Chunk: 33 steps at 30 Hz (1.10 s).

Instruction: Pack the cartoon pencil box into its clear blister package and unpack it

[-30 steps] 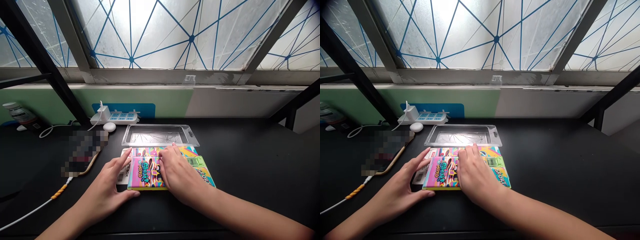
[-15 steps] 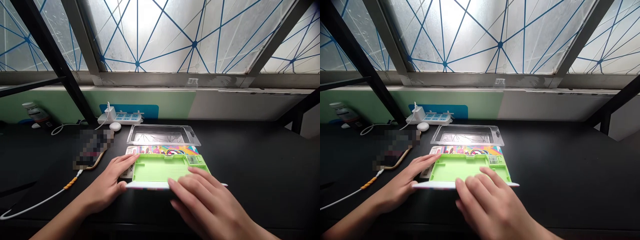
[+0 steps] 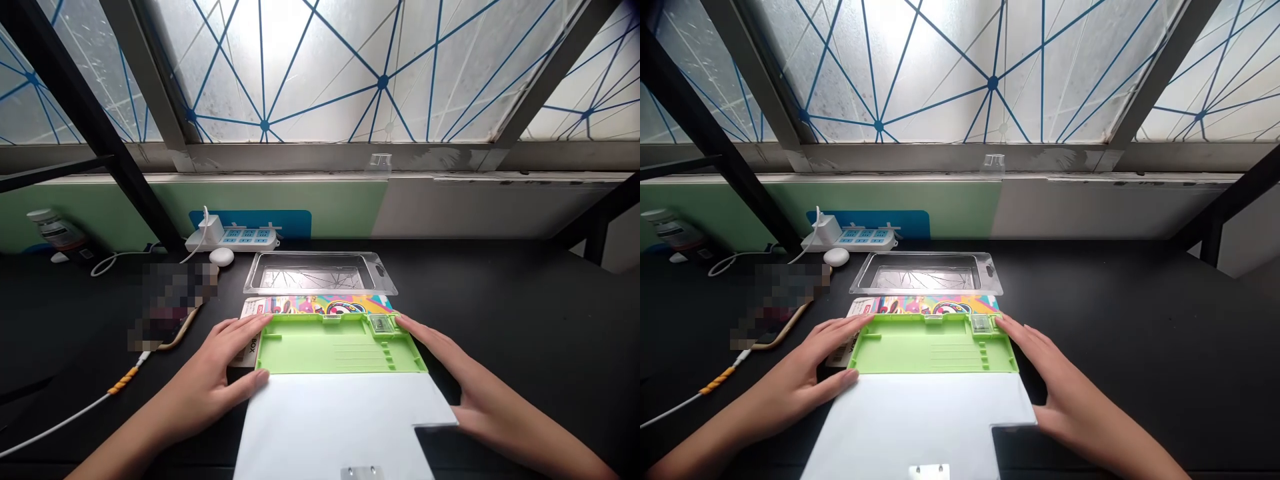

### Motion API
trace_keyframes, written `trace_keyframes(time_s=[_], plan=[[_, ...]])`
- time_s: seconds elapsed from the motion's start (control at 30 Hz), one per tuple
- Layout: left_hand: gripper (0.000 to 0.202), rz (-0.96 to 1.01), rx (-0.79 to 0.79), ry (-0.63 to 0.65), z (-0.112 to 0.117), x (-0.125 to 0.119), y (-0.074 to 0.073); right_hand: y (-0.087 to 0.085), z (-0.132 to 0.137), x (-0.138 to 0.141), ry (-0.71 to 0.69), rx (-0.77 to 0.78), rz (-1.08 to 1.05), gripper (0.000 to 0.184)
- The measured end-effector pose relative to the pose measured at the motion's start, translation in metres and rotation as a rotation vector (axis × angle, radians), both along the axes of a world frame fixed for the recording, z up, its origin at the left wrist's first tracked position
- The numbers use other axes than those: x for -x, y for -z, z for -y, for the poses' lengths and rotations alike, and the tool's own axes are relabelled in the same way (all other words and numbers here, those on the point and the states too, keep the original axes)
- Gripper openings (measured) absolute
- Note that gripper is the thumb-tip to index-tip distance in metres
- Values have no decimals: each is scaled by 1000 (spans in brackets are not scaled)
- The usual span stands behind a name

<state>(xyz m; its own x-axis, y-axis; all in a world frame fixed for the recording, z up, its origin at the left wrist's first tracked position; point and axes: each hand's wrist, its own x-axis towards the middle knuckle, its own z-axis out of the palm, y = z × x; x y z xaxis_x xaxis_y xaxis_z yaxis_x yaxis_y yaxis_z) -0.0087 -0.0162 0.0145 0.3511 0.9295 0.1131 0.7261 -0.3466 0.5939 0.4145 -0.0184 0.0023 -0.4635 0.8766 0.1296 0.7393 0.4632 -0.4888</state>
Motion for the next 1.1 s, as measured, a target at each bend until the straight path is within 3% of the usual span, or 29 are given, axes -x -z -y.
trace_keyframes(time_s=[0.1,0.27,0.47,0.63,0.8,0.87,0.97,1.1], plan=[[51,61,29,-28,2,-2,2,1,-1,1,26,11,-49,89],[54,139,77,-81,4,1,4,-2,2,2,108,88,-133,68],[80,110,66,35,-1,7,8,-5,-1,11,145,105,-98,74],[93,-62,-78,-2,-1,1,14,-2,-7,18,62,29,-103,80],[79,-4,-269,12,1,-3,5,-12,-16,15,9,-183,-229,79],[70,24,-329,-1,-10,-11,-8,-24,-34,15,4,-227,-318,74],[71,17,-278,-83,-48,-28,-30,-40,-78,23,43,-158,-470,70],[71,130,-142,-131,-101,-39,-39,-34,-130,43,133,-38,-621,67]])
